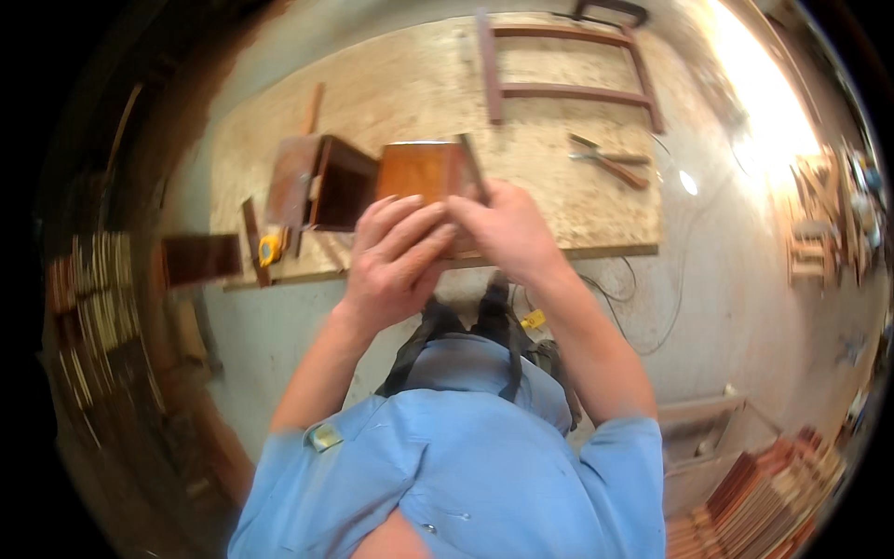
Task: The person assembles a small wooden box by inserting thin wooden strips into grooves on the sides. They use a metal chisel to tap and align the pieces, then fit a curved wooden panel into the frame. The person repeatedly checks alignment and adjusts the components on a workbench.
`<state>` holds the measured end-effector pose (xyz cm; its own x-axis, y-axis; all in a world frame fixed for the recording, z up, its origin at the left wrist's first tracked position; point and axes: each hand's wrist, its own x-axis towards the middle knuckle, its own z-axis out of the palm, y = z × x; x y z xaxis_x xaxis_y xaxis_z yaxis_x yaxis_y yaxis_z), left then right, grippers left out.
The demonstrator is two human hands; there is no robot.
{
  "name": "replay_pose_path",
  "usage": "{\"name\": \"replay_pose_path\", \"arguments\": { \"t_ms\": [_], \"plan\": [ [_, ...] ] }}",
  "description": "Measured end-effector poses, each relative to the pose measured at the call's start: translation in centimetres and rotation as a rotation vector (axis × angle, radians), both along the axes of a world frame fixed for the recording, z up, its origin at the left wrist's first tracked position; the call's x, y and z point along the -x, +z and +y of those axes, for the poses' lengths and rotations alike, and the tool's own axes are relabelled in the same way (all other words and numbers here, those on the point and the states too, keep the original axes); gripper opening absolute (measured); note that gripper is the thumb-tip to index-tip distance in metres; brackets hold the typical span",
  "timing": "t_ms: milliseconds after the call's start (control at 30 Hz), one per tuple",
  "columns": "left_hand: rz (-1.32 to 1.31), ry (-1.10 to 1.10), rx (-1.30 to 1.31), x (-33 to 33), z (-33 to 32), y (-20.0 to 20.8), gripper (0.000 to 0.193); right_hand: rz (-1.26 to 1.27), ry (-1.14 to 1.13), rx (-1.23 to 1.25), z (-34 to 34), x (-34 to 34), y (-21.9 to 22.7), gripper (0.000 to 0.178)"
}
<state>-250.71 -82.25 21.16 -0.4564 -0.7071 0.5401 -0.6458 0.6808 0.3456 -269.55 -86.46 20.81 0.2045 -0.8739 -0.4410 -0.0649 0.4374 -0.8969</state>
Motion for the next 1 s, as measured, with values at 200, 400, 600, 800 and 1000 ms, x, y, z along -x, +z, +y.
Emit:
{"name": "replay_pose_path", "arguments": {
  "t_ms": [200,400,600,800,1000],
  "plan": [
    [0.124,0.015,0.076,-1.5,1.8,0.4,0.03,-0.075,-0.051,-0.095,0.5,-0.5,0.9,0.019],
    [0.342,0.45,-0.143,-8.4,7.5,-6.1,0.019,-0.071,-0.071,-0.132,0.7,-0.8,1.2,0.02],
    [0.327,0.926,-0.555,-15.7,8.4,-15.5,0.021,-0.101,-0.09,-0.123,0.9,-0.5,1.0,0.021],
    [0.151,1.069,-0.755,-17.7,5.2,-17.0,0.028,-0.121,-0.091,-0.103,1.2,0.2,1.4,0.022],
    [-0.045,1.111,-0.948,-17.4,1.5,-16.3,0.039,-0.158,-0.225,-0.066,1.7,3.0,1.2,0.022]
  ]
}}
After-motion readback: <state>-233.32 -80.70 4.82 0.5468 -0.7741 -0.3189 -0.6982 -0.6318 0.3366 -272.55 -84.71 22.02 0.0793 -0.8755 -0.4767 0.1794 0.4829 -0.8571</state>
